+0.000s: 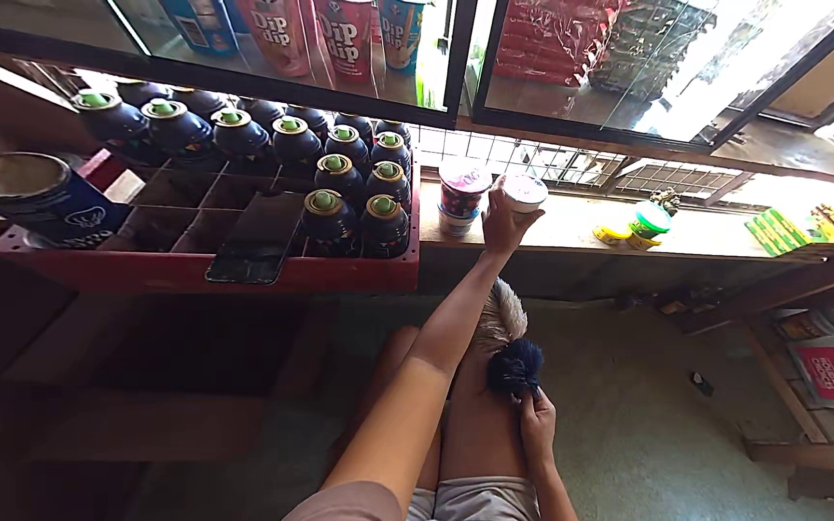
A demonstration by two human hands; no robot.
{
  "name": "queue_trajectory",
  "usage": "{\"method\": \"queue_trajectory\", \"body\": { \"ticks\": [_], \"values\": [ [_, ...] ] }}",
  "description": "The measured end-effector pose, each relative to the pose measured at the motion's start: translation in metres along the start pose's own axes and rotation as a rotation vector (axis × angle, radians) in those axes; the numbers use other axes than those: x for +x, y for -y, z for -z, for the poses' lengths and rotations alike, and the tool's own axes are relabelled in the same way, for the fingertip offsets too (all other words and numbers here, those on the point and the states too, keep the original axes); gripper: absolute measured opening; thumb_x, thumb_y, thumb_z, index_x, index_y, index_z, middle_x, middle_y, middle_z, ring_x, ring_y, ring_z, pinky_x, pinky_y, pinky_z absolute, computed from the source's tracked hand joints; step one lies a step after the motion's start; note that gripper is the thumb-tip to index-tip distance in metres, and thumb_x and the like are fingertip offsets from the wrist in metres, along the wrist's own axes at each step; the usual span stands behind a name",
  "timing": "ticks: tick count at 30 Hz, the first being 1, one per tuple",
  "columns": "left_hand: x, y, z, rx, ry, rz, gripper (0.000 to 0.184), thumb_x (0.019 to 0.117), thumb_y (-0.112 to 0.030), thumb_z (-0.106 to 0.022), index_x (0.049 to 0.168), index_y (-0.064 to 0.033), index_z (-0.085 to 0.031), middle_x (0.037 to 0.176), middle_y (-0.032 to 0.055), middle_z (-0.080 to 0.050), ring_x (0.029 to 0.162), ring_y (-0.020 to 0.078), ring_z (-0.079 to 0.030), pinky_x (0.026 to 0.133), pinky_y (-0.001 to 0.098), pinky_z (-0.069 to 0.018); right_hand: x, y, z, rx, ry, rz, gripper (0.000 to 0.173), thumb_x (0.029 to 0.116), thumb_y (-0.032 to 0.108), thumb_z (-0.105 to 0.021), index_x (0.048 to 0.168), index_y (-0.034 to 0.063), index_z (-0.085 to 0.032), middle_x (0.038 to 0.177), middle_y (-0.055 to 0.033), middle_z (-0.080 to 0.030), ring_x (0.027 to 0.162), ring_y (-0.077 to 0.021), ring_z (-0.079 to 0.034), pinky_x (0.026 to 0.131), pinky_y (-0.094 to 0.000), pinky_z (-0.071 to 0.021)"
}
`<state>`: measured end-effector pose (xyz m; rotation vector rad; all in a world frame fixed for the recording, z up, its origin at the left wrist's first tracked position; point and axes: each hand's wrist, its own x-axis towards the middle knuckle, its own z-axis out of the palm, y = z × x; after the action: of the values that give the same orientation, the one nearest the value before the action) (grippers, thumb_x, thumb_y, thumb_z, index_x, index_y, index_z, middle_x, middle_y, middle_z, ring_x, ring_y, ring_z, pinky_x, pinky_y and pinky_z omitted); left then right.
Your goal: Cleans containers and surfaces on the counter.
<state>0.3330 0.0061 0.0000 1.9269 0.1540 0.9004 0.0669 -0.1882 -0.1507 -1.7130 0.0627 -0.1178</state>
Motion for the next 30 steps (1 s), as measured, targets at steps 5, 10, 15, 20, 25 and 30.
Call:
{"method": "queue_trajectory", "body": {
  "ticks": [5, 10, 15, 20, 25, 30],
  "values": [
    [0.002, 0.005, -0.009, 0.011, -0.065, -0.037, 0.102, 0.0773, -0.046, -0.087, 0.153, 0.001, -0.036, 0.146, 0.0243, -0.052, 0.132, 0.04, -0.054, 0.108, 0.0626, -0.041, 0.001, -0.002, 0.001, -0.026, 0.001, 0.012, 0.025, 0.0997, 0.009, -0.053, 0.086, 0.0017, -0.072, 0.071, 0.0017, -0.069, 0.067, 0.0013, -0.065, 0.067, -0.0174, -0.0544],
    [0.005, 0.004, -0.018, 0.052, -0.097, 0.005, 0.105, 0.0795, -0.048, -0.085, 0.155, -0.0002, -0.031, 0.15, 0.0243, -0.048, 0.134, 0.0414, -0.052, 0.106, 0.0651, -0.0413, 0.003, -0.003, 0.0, -0.02, 0.005, 0.009, 0.026, 0.1001, 0.01, -0.052, 0.085, 0.0022, -0.071, 0.069, 0.0021, -0.068, 0.065, 0.0012, -0.064, 0.065, -0.0174, -0.054],
    [0.005, 0.009, -0.017, 0.087, -0.069, -0.038, 0.104, 0.0727, -0.039, -0.092, 0.152, -0.0017, -0.037, 0.146, 0.0245, -0.051, 0.128, 0.0416, -0.056, 0.101, 0.0611, -0.0473, 0.002, -0.002, -0.001, -0.012, 0.001, 0.005, 0.025, 0.1001, 0.01, -0.053, 0.084, 0.0023, -0.071, 0.068, 0.0024, -0.068, 0.064, 0.0016, -0.063, 0.064, -0.0169, -0.0537],
    [-0.002, 0.02, -0.021, 0.107, -0.105, -0.116, 0.109, 0.0712, -0.036, -0.093, 0.154, 0.0007, -0.033, 0.145, 0.0281, -0.05, 0.126, 0.0439, -0.057, 0.099, 0.0597, -0.05, 0.003, -0.004, 0.001, -0.012, 0.001, -0.002, 0.025, 0.1003, 0.009, -0.053, 0.086, 0.002, -0.071, 0.069, 0.0024, -0.068, 0.065, 0.0016, -0.064, 0.065, -0.0171, -0.0542],
    [0.001, 0.026, -0.021, 0.093, -0.112, -0.173, 0.109, 0.0725, -0.03, -0.093, 0.155, 0.0036, -0.029, 0.149, 0.0296, -0.046, 0.133, 0.0434, -0.053, 0.107, 0.054, -0.0472, 0.002, -0.003, 0.003, 0.007, 0.009, 0.01, 0.024, 0.1013, 0.009, -0.052, 0.093, -0.001, -0.073, 0.077, -0.0006, -0.073, 0.074, 0.0006, -0.068, 0.074, -0.0183, -0.057],
    [0.01, 0.026, -0.022, 0.107, -0.1, -0.14, 0.108, 0.0724, -0.028, -0.093, 0.154, 0.0028, -0.031, 0.148, 0.03, -0.047, 0.133, 0.0441, -0.051, 0.109, 0.0527, -0.0452, 0.001, -0.005, 0.004, 0.016, 0.005, 0.015, 0.025, 0.1013, 0.009, -0.052, 0.093, -0.0007, -0.073, 0.078, -0.0014, -0.073, 0.074, -0.0003, -0.068, 0.074, -0.0187, -0.057]
  ]
}}
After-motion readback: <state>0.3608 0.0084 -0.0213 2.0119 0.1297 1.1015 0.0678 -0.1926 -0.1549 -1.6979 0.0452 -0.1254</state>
